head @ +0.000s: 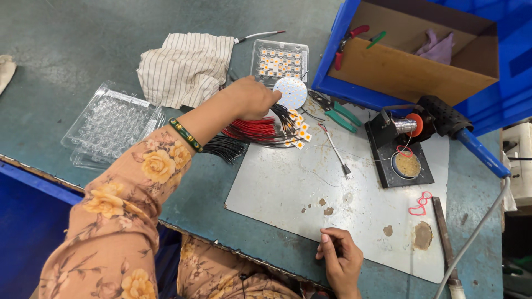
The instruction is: The person uses a soldering iron to attach black wires to small square LED modules on a workbench. They repeatedly pick up wires, position them on the LED contacts, apply solder, and place the finished units aside. The person also gathers and stacks the completed LED modules at the end.
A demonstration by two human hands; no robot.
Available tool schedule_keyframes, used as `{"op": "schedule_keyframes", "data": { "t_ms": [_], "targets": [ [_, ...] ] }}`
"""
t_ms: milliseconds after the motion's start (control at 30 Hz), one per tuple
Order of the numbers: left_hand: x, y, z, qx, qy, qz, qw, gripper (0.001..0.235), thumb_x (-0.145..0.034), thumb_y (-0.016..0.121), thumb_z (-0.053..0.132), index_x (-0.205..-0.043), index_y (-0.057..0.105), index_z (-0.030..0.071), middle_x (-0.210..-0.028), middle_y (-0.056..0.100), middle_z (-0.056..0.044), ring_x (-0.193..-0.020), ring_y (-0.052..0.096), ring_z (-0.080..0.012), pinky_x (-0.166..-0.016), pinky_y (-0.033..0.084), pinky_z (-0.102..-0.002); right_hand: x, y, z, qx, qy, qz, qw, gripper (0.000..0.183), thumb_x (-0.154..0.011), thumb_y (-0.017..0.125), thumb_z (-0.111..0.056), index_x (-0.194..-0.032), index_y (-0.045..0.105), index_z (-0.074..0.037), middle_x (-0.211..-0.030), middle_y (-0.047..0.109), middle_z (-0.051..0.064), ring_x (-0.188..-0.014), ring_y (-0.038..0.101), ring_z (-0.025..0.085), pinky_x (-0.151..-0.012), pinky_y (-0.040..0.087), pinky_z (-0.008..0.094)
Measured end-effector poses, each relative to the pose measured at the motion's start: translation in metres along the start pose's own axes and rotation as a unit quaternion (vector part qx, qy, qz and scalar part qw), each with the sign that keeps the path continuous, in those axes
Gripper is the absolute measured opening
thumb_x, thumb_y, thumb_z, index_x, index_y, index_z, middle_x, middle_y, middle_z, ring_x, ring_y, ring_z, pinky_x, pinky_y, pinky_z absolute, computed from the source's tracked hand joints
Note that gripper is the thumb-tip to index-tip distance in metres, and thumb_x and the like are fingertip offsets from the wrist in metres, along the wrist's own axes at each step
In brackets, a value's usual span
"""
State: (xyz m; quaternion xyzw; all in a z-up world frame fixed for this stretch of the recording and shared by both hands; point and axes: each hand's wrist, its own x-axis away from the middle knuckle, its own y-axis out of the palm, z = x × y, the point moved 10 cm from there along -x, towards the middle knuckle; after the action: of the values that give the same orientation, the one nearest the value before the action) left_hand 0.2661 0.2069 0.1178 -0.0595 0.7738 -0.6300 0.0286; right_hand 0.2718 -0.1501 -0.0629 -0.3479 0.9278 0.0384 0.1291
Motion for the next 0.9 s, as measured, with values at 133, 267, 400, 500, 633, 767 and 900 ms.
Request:
{"op": "schedule_keyframes", "data": {
  "t_ms": [133,267,400,500,633,767,900],
  "targets": [
    [0.012,-0.020,0.002,0.024,-0.002,0.055,0.998,0.026,-0.091,0.051,0.011,-0.114,0.057,0.003,-0.093,0.074,-0.019,-0.089,0.070,-0.0406,-0.075,0.051,-0.054,0.000,0.002,-0.004,-0.004,0.002,-0.004,1.000,0.013,-0.097,0.062,-0.004,-0.107,0.068,0.002,-0.071,0.066,0.005,-0.057,0.062,0.010,-0.053,0.050,0.021],
    [0.021,-0.028,-0.006,0.081,-0.033,0.101,0.991,0.022,-0.096,0.050,0.016,-0.111,0.054,0.001,-0.088,0.073,-0.020,-0.083,0.070,-0.0414,-0.069,0.051,-0.055,-0.002,0.009,-0.014,0.002,0.009,-0.007,1.000,0.013,-0.097,0.063,-0.006,-0.107,0.068,0.001,-0.070,0.066,0.005,-0.057,0.062,0.010,-0.053,0.051,0.022],
    [0.028,-0.024,0.005,0.081,-0.031,0.176,0.980,0.020,-0.094,0.051,0.013,-0.110,0.054,0.001,-0.085,0.072,-0.019,-0.079,0.069,-0.0410,-0.067,0.050,-0.055,-0.008,0.046,-0.010,-0.055,0.099,-0.051,0.992,0.015,-0.097,0.062,-0.012,-0.106,0.067,0.000,-0.070,0.064,0.006,-0.056,0.062,0.012,-0.051,0.052,0.025],
    [0.034,-0.011,0.026,0.071,-0.028,0.222,0.972,0.022,-0.090,0.054,0.012,-0.110,0.055,0.002,-0.081,0.071,-0.017,-0.077,0.069,-0.0394,-0.066,0.050,-0.054,-0.014,0.084,-0.017,-0.105,0.119,-0.117,0.980,0.016,-0.098,0.061,-0.013,-0.107,0.066,-0.001,-0.072,0.063,0.005,-0.058,0.061,0.012,-0.052,0.051,0.025],
    [0.047,0.011,0.044,0.095,-0.042,0.223,0.969,0.025,-0.089,0.063,0.019,-0.107,0.055,0.002,-0.081,0.071,-0.014,-0.079,0.070,-0.0369,-0.070,0.049,-0.051,-0.017,0.104,-0.035,-0.117,0.084,-0.161,0.976,0.015,-0.101,0.061,-0.014,-0.109,0.065,-0.001,-0.075,0.063,0.004,-0.061,0.062,0.011,-0.055,0.052,0.024],
    [0.058,0.028,0.043,0.147,-0.079,0.185,0.968,0.036,-0.089,0.074,0.034,-0.102,0.057,0.004,-0.085,0.071,-0.015,-0.086,0.069,-0.0357,-0.076,0.049,-0.049,-0.010,0.105,-0.030,-0.115,0.103,-0.152,0.976,0.015,-0.100,0.061,-0.013,-0.108,0.066,-0.001,-0.074,0.062,0.004,-0.060,0.061,0.010,-0.054,0.052,0.023],
    [0.060,0.035,0.053,0.141,-0.049,0.154,0.977,0.056,-0.075,0.083,0.045,-0.104,0.059,0.004,-0.087,0.071,-0.014,-0.089,0.069,-0.0334,-0.078,0.046,-0.048,-0.003,0.103,-0.027,-0.104,0.089,-0.151,0.979,0.015,-0.100,0.061,-0.013,-0.107,0.066,-0.001,-0.074,0.061,0.004,-0.060,0.060,0.010,-0.054,0.051,0.022]
  ]
}}
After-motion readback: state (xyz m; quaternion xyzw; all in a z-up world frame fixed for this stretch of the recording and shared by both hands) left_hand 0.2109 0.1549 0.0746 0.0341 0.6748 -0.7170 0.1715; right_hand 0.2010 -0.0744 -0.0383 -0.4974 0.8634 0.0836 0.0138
